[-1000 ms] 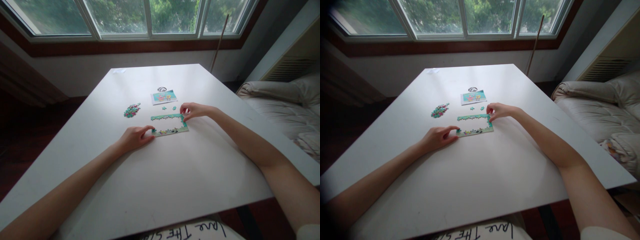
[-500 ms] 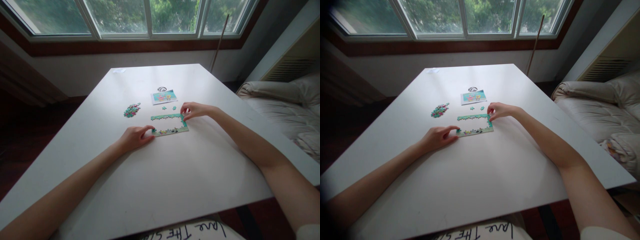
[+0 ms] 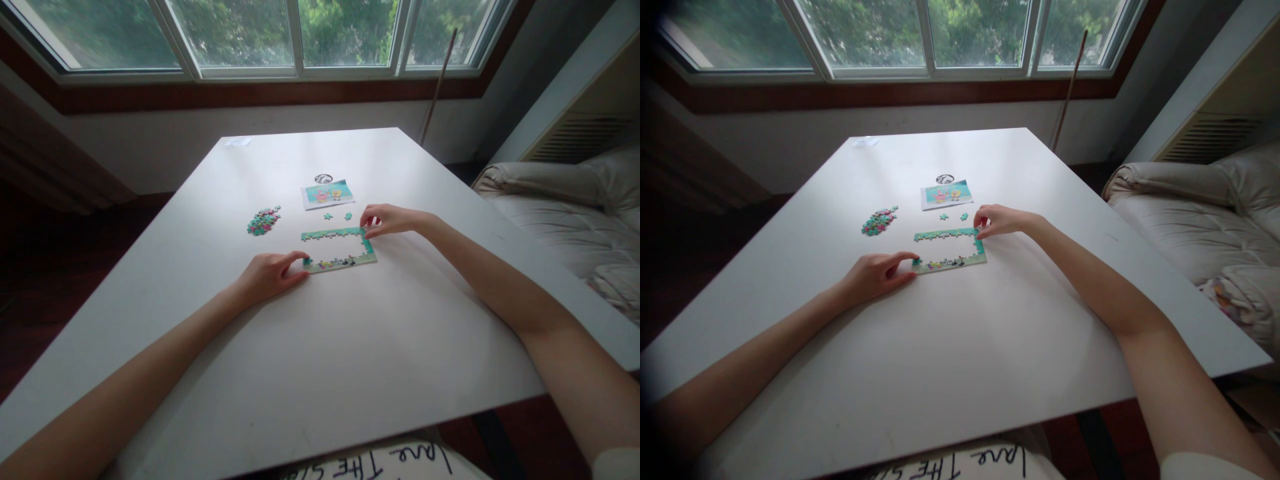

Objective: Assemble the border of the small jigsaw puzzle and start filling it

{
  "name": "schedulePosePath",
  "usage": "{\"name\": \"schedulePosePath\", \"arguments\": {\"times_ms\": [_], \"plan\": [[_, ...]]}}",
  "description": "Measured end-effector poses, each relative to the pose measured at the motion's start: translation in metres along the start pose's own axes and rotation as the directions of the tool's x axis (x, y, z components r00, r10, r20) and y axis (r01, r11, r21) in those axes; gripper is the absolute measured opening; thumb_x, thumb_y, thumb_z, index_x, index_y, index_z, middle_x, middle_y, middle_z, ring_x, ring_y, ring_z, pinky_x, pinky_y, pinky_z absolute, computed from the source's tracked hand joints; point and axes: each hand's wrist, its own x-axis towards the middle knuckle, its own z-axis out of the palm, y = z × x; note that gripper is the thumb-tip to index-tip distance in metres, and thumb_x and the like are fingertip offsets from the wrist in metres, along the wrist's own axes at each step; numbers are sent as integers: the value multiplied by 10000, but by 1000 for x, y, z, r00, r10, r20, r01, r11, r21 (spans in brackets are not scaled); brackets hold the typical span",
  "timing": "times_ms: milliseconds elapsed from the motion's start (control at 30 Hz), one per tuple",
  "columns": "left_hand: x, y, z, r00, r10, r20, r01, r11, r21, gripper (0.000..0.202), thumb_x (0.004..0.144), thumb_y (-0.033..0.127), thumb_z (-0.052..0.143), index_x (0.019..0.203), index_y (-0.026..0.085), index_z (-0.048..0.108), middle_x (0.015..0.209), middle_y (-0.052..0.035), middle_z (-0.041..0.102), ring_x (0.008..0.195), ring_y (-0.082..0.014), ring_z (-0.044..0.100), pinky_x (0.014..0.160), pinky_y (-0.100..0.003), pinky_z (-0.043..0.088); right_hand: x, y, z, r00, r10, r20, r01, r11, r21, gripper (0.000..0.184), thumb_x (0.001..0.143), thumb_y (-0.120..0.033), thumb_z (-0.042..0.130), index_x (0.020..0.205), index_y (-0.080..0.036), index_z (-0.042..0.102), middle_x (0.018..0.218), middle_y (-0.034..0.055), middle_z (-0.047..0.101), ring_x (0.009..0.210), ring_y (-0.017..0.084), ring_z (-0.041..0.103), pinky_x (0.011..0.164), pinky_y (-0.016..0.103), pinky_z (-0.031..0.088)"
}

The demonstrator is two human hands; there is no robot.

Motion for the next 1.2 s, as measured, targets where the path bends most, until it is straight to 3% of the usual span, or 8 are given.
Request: {"name": "schedulePosePath", "arguments": {"times_ms": [167, 700, 833, 1000, 1200], "plan": [[0, 0, 0, 1000, 5, -8, -5, 1000, 8, 353, 852, 447, 497, 1083, 213, 624, 528, 57, 494, 461, -71, 441, 517, -180, 297, 0, 0, 0, 1000, 8, -19, -8, 1000, -11, 262, 766, -315, 570, 931, -128, 652, 953, 98, 624, 827, 175, 579, 733, 297, 459], [0, 0, 0, 1000, -2, 1, 2, 1000, 0, 355, 849, 450, 494, 1081, 217, 628, 528, 58, 491, 457, -71, 431, 514, -182, 303, 3, 7, 3, 997, -32, -76, 31, 999, -18, 282, 744, -348, 582, 896, -129, 674, 895, 87, 632, 758, 156, 568, 696, 277, 452], [0, 1, -1, 1000, 7, -8, -7, 1000, 6, 347, 853, 444, 493, 1077, 216, 627, 524, 59, 486, 451, -70, 429, 514, -181, 300, 4, 2, 5, 994, 55, -97, -56, 998, -6, 261, 761, -357, 565, 880, -148, 668, 884, 71, 643, 768, 157, 556, 697, 272, 427], [1, 2, -1, 1000, 12, -9, -12, 1000, 10, 340, 857, 435, 489, 1076, 212, 625, 523, 58, 489, 449, -68, 428, 512, -173, 299, 10, -3, 16, 957, 225, -184, -224, 974, 28, 294, 774, -437, 551, 824, -160, 635, 818, 47, 627, 719, 141, 515, 654, 257, 388], [1, 0, 1, 1000, -8, 12, 8, 1000, 3, 351, 854, 443, 498, 1097, 220, 620, 541, 54, 505, 464, -75, 440, 524, -180, 299, 14, -1, 21, 950, 252, -184, -241, 967, 82, 249, 708, -393, 612, 783, -156, 609, 756, 21, 586, 669, 121, 480, 622, 242, 368]]}}
